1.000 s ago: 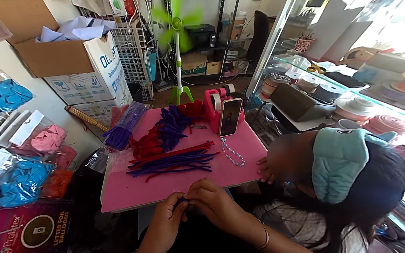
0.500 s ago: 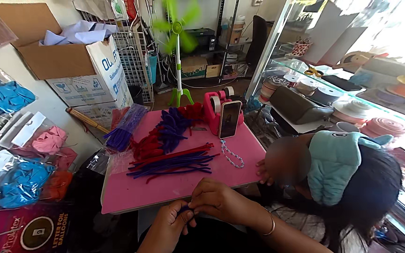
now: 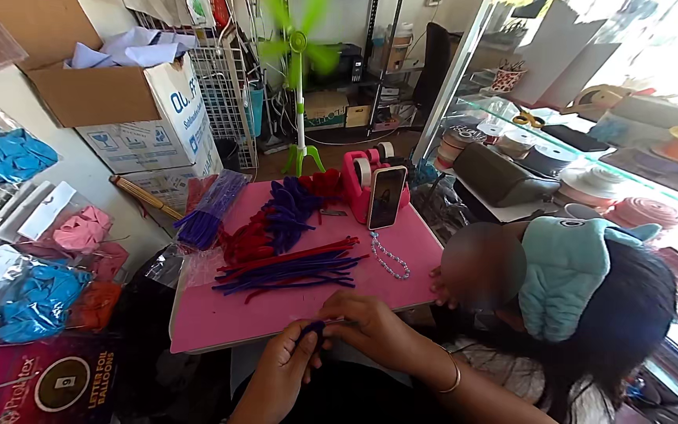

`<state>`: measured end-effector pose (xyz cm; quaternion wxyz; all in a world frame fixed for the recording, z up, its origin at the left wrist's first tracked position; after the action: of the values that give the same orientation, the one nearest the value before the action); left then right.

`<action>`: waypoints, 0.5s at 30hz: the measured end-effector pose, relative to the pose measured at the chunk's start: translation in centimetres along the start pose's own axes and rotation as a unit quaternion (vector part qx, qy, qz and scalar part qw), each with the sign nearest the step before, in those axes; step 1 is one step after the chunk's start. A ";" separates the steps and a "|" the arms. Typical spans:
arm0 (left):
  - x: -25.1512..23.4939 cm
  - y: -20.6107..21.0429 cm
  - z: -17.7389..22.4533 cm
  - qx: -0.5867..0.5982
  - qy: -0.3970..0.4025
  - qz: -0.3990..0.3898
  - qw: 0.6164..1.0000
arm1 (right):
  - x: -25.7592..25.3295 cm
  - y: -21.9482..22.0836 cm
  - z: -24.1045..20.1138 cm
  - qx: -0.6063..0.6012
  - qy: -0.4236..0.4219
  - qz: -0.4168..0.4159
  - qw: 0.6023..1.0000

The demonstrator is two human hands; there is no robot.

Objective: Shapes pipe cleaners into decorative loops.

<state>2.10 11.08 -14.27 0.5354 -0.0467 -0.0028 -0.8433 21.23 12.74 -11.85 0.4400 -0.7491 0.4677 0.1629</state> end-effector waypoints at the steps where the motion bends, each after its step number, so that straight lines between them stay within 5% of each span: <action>1: -0.1 0.1 0.1 0.004 0.011 0.008 1.000 | 0.0 0.1 0.2 -0.022 0.034 0.022 0.999; 9: -0.5 -0.2 -0.4 -0.064 -0.002 0.103 0.993 | -1.0 -0.6 0.5 -0.039 0.128 0.098 0.986; 15: -0.9 -0.2 -0.2 0.147 -0.076 0.130 0.978 | -1.2 0.0 1.4 -0.190 0.219 0.170 0.942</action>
<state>2.26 11.98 -14.51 0.6398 -0.0316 -0.1611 -0.7508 20.80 14.57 -11.86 0.1419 -0.7454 0.6332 0.1530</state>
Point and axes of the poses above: each hand's wrist, its own x-axis away from the middle knuckle, its own y-axis out of the palm, z = x × y, the point moved 3 cm from there along -x, towards the middle knuckle, and after that the axes turned 10 degrees about -y, right-handed, at the moved point
